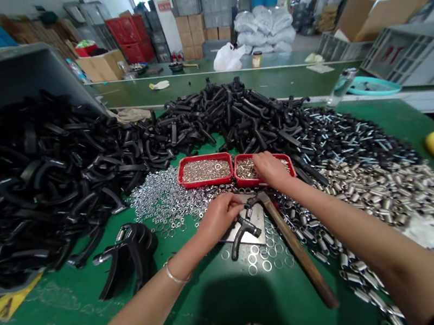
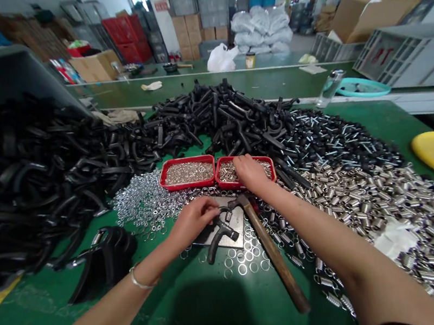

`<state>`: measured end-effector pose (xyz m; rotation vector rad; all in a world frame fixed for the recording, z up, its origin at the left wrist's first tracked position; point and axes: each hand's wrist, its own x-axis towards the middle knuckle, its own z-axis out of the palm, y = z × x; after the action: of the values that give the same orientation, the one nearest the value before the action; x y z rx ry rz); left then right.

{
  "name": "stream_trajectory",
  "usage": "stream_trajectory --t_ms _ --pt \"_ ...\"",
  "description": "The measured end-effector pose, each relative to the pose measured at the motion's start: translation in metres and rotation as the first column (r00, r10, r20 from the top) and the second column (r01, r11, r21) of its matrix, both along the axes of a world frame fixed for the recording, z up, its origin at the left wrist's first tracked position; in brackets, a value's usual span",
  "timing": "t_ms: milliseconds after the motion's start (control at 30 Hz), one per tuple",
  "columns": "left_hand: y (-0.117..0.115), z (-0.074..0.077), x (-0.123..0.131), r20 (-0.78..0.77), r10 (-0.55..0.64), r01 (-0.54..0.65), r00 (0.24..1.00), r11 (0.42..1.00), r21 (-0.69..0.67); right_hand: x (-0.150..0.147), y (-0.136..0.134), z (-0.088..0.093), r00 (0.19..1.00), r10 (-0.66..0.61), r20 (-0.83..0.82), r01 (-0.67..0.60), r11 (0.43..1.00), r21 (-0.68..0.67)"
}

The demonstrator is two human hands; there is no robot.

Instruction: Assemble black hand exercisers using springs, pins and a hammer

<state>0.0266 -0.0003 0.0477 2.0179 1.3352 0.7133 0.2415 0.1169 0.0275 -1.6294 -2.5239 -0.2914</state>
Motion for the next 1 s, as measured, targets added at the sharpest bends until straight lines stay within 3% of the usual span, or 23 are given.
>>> stream_trajectory --t_ms 167,333,400,500,633,700,800,1000 --pt "-0.013 -0.029 -0.006 -0.096 0.089 -0.088 0.991 0.996 0.008 0.0 -0.005 0.001 0.999 -0.002 -0.032 0.002 1.0 0.012" --pt "-0.016 -0.032 0.0 -0.192 0.112 -0.101 0.975 0.993 0.066 0.005 -0.005 -0.002 0.997 -0.007 -0.073 0.008 1.0 0.016" --pt "-0.018 -0.03 0.002 -0.282 0.09 -0.053 0.955 0.989 0.136 0.005 -0.005 0.003 0.996 -0.011 -0.086 0.013 1.0 0.021" --pt "-0.019 -0.029 0.005 -0.467 -0.003 0.137 0.884 0.958 0.253 0.002 -0.014 0.016 0.98 0.004 -0.2 0.006 0.999 0.053" --pt "-0.02 -0.03 0.006 -0.571 -0.084 0.283 0.817 0.921 0.269 -0.002 -0.052 0.024 0.842 0.124 -0.525 -0.146 0.989 -0.001" --pt "-0.024 -0.032 0.004 -0.559 -0.109 0.304 0.822 0.915 0.267 0.0 -0.075 0.016 0.809 0.124 -0.575 -0.23 0.966 -0.115" --pt "-0.04 -0.034 -0.003 -0.504 -0.097 0.265 0.858 0.925 0.273 0.007 -0.1 -0.004 0.824 0.105 -0.557 -0.262 0.942 -0.21" --pt "-0.063 -0.035 -0.01 -0.446 -0.053 0.159 0.893 0.966 0.205 0.006 -0.11 -0.027 0.789 0.099 -0.606 -0.186 0.979 -0.082"
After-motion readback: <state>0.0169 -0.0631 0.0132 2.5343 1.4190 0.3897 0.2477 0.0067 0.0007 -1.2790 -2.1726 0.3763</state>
